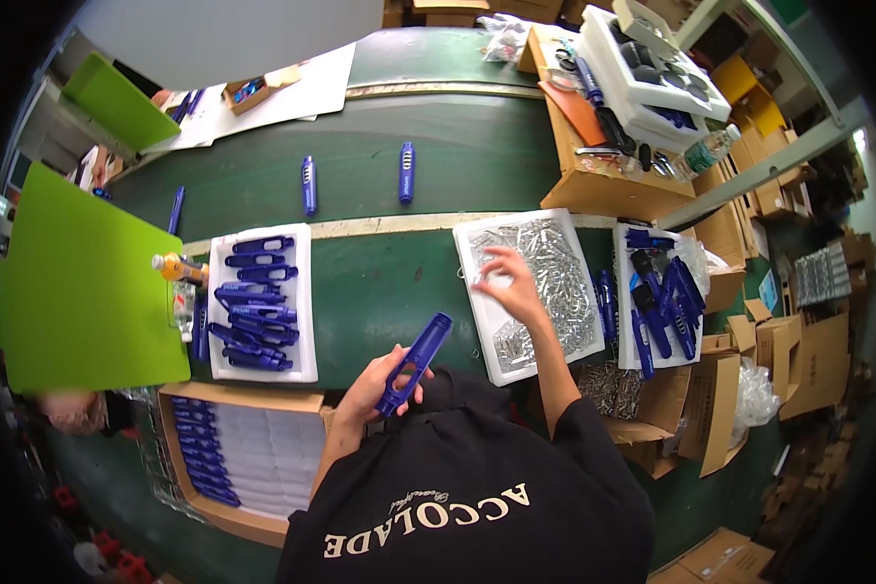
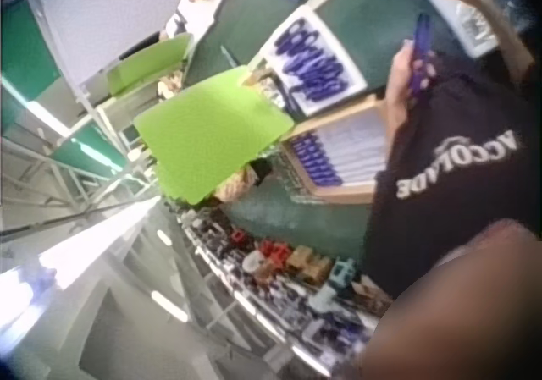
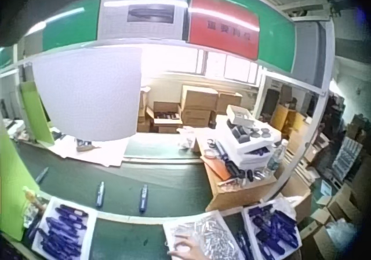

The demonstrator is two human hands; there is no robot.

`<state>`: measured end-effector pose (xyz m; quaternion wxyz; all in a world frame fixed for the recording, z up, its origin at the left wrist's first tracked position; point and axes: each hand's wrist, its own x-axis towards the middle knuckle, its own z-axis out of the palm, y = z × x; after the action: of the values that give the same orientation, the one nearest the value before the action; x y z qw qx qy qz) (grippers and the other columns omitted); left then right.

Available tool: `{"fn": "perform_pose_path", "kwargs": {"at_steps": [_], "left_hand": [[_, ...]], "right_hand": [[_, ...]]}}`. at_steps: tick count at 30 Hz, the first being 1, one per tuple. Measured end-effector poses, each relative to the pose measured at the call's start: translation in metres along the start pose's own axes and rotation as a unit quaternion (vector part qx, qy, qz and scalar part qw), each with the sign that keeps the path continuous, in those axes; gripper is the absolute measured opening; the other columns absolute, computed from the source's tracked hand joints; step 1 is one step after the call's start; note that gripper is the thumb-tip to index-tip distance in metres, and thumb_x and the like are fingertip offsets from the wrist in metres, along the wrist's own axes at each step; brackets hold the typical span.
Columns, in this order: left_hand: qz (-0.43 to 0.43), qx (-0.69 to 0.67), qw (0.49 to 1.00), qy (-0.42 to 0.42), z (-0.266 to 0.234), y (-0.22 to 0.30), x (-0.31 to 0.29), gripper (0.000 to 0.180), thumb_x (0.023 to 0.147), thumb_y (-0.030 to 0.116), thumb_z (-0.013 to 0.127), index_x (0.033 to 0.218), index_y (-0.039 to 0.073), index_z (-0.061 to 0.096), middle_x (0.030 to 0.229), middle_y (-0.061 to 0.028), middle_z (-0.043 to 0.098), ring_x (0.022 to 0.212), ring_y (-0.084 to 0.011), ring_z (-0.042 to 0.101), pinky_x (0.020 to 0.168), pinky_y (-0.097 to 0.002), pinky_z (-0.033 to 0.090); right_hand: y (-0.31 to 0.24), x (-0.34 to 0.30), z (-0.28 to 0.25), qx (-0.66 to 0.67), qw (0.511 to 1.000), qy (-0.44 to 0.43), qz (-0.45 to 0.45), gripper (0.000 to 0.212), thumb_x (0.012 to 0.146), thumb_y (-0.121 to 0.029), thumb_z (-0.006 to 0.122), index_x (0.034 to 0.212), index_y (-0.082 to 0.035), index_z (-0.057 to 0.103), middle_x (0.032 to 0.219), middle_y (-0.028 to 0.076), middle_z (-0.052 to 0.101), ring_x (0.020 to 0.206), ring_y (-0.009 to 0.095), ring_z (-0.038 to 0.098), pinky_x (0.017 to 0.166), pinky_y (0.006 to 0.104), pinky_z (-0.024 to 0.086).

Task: The person assembles internal components into blue handheld electronic housings by hand, taking components from cardboard boxes and inserting them into the housings.

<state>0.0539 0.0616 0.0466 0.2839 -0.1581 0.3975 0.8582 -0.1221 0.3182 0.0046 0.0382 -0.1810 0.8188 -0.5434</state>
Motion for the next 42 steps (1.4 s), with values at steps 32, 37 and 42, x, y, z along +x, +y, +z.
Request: {"fn": "perform_pose_path", "kwargs": {"at_steps": [32, 37, 42], "left_hand": [[0.129, -0.042, 0.988, 0.081, 0.005, -0.019, 0.011, 0.049, 0.104, 0.019, 0.050, 0.146, 0.000, 0.036, 0.098, -0.0103, 0.062, 0.070, -0.0149, 0.063, 0.058, -0.0285, 0.056], [0.141, 0.071, 0.983, 0.091, 0.013, -0.016, 0.012, 0.045, 0.101, 0.007, 0.049, 0.144, 0.000, 0.039, 0.106, -0.0125, 0.064, 0.073, -0.0155, 0.065, 0.061, -0.0271, 0.054], [0.143, 0.102, 0.981, 0.081, 0.018, -0.016, 0.010, 0.038, 0.099, 0.007, 0.053, 0.135, -0.002, 0.046, 0.106, -0.0127, 0.065, 0.075, -0.0153, 0.065, 0.064, -0.0259, 0.052]], "right_hand": [[-0.073, -0.072, 0.043, 0.275, 0.941, 0.028, 0.193, 0.022, 0.100, -0.005, 0.054, 0.119, -0.002, 0.065, 0.086, 0.002, 0.061, 0.066, 0.007, 0.057, 0.057, 0.0199, 0.043], [-0.094, -0.066, 0.045, 0.253, 0.956, 0.039, 0.144, 0.017, 0.095, -0.003, 0.063, 0.112, 0.000, 0.065, 0.086, 0.006, 0.068, 0.068, 0.007, 0.064, 0.054, 0.0194, 0.043], [-0.113, -0.053, 0.051, 0.096, 0.995, 0.015, 0.005, 0.014, 0.089, -0.002, 0.070, 0.103, -0.001, 0.071, 0.081, 0.006, 0.069, 0.067, 0.011, 0.066, 0.056, 0.0226, 0.048]]}}
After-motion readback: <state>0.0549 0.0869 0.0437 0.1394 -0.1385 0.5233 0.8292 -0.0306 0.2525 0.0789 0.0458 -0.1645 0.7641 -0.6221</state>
